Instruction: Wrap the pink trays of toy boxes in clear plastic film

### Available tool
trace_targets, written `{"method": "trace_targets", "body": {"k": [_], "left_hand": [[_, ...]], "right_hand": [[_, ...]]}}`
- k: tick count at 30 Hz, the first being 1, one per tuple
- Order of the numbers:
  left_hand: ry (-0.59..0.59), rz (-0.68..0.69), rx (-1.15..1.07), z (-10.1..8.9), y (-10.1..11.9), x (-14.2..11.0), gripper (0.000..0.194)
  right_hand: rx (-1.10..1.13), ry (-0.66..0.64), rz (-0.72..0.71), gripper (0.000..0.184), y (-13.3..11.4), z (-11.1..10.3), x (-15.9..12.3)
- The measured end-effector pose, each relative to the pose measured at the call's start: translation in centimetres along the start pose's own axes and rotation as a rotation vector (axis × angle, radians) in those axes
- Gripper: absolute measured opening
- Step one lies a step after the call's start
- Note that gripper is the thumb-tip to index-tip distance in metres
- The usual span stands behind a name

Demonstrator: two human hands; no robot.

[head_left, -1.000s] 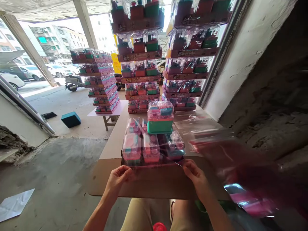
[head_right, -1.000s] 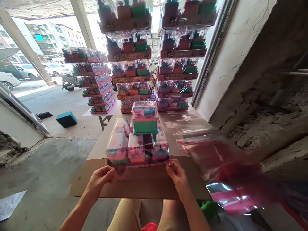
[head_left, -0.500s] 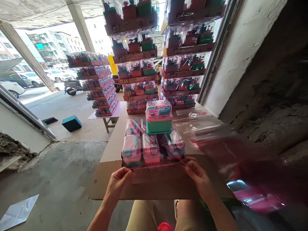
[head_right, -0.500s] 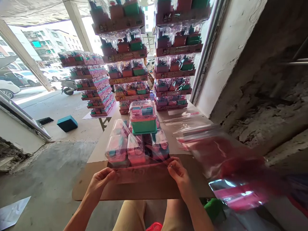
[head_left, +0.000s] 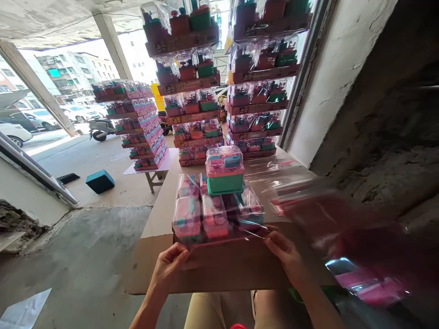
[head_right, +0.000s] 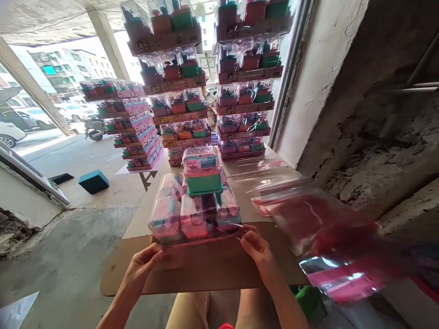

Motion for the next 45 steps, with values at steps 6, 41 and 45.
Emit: {"method": "trace_targets", "body": {"k": [6,41,45], "left_hand": [[-0.020,-0.012,0.044,-0.5,-0.6,0.7,0.043],[0.066,-0.048,0.107,-0.7,0.2,-0.7,0.040],[0.054,-0.022,0.135,-0.7,0.6,-0.9,0.040]], "right_hand": [[-0.072,0.203,-0.021,0.047,-4.1,0.4,3.7],[0.003,0.036,0.049,0.045,-1.9,2.4,-0.4],[0.048,0.094,-0.076,0.036,-2.3,2.2,0.3]]}}
Point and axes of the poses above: each hand's wrist, its own x-axis towards the middle knuckle, its own z-axis out of the palm, y = z × x, the point moved 3 cm from there along x, towards the middle knuckle, and after that the axes turned 9 degrees about y, right-handed, at the moved point
